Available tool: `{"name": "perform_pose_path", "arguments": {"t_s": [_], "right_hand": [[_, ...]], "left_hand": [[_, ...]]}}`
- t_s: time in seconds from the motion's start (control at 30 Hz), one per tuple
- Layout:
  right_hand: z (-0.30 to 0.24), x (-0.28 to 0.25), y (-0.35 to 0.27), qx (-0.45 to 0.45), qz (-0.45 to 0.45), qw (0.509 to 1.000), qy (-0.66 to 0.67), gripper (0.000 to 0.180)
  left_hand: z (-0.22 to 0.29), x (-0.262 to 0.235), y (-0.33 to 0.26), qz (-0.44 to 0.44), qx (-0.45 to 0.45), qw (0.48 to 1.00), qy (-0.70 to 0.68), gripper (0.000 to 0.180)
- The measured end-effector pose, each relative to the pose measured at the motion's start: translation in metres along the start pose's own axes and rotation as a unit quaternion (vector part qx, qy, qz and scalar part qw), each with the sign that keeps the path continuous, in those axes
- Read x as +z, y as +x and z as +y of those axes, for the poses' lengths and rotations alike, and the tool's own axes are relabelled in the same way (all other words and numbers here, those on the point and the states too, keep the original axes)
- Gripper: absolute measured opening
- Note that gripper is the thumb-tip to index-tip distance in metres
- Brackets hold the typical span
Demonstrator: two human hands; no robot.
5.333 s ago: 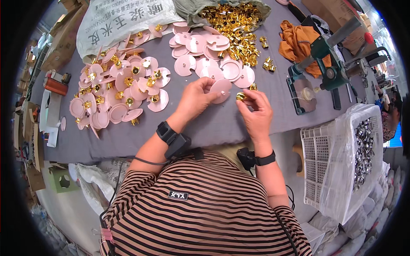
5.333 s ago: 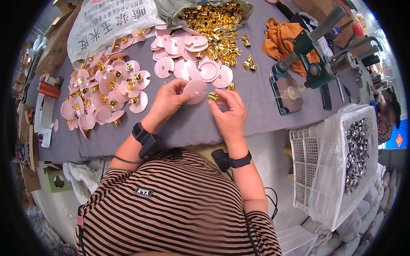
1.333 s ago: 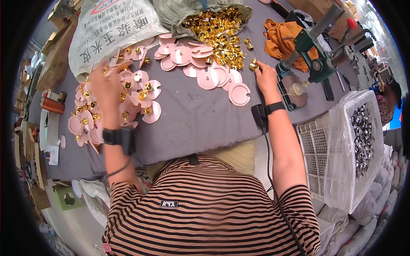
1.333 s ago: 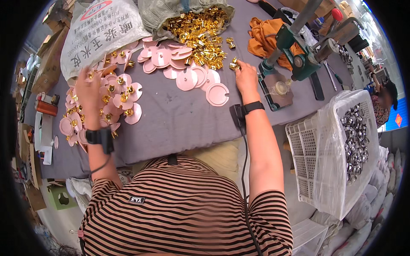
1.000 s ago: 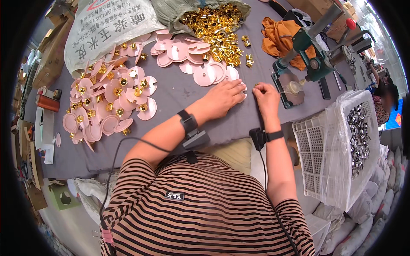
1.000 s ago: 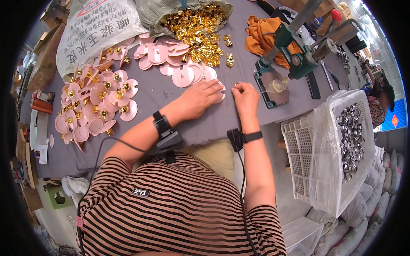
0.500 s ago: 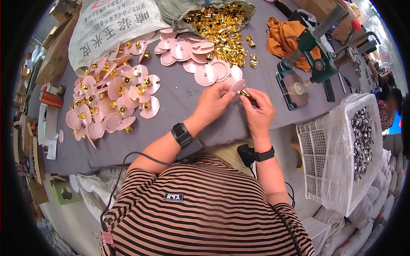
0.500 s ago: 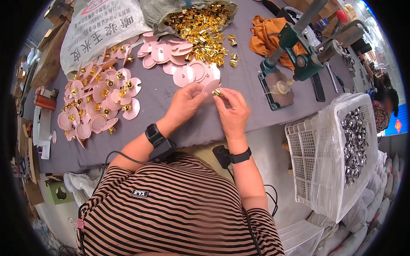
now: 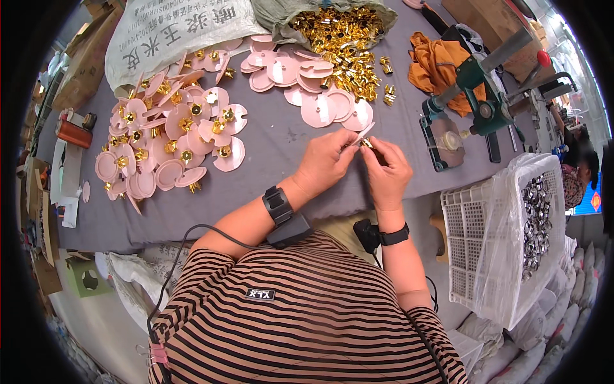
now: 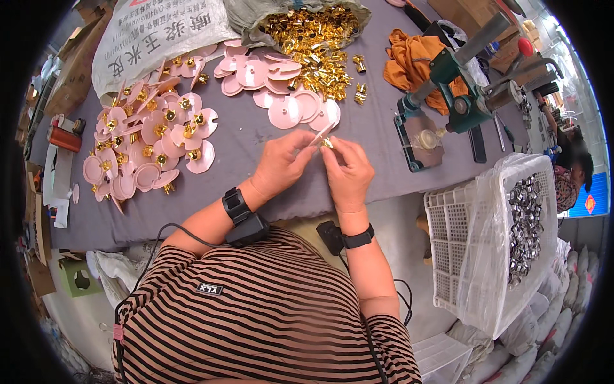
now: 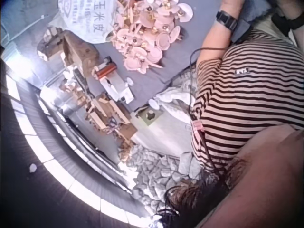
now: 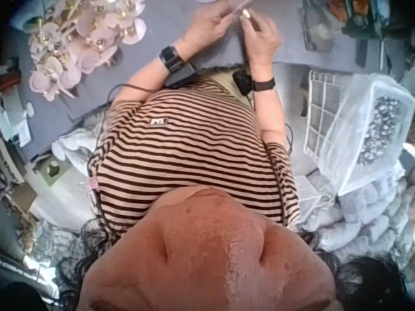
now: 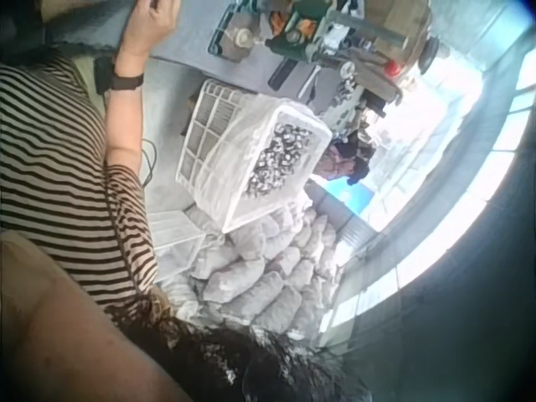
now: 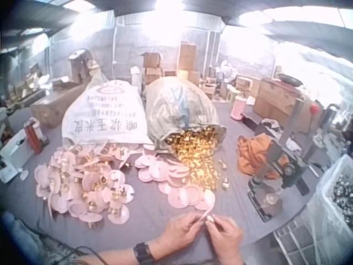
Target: Assembling gold-colored metal fittings into pink circular plastic bases using manual manipulation and a hand press.
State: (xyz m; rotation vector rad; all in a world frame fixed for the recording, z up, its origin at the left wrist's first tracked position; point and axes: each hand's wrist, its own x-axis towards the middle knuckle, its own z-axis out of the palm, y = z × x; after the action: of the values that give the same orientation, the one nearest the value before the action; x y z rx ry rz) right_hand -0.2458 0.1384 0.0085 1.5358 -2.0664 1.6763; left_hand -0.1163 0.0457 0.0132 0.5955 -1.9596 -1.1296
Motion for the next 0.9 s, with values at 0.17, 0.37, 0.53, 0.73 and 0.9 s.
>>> {"name": "perform_pose_path", "arguments": {"t_s": [0.17, 0.37, 0.53, 0.73, 0.9], "right_hand": [[-0.006, 0.013, -0.002, 0.374, -0.002, 0.861, 0.345, 0.025], [-0.002, 0.028, 0.037, 0.329, -0.163, 0.87, 0.329, 0.021], [0.103, 0.006, 0.104, 0.127, -0.031, 0.986, -0.1, 0.026], [0.153, 0.017, 0.105, 0.068, -0.083, 0.968, -0.227, 0.032], [0.141, 0.012, 0.092, 0.073, -0.081, 0.975, -0.192, 0.026]], "left_hand": [[-0.013, -0.003, -0.006, 0.009, 0.086, 0.994, 0.069, 0.018], [-0.017, -0.075, -0.004, 0.097, 0.062, 0.981, 0.157, 0.019], [-0.016, -0.221, 0.02, 0.285, -0.06, 0.937, 0.195, 0.025], [-0.032, -0.276, 0.023, 0.377, 0.059, 0.795, 0.472, 0.034], [-0.044, -0.116, 0.025, 0.159, 0.087, 0.946, 0.269, 0.037]]}}
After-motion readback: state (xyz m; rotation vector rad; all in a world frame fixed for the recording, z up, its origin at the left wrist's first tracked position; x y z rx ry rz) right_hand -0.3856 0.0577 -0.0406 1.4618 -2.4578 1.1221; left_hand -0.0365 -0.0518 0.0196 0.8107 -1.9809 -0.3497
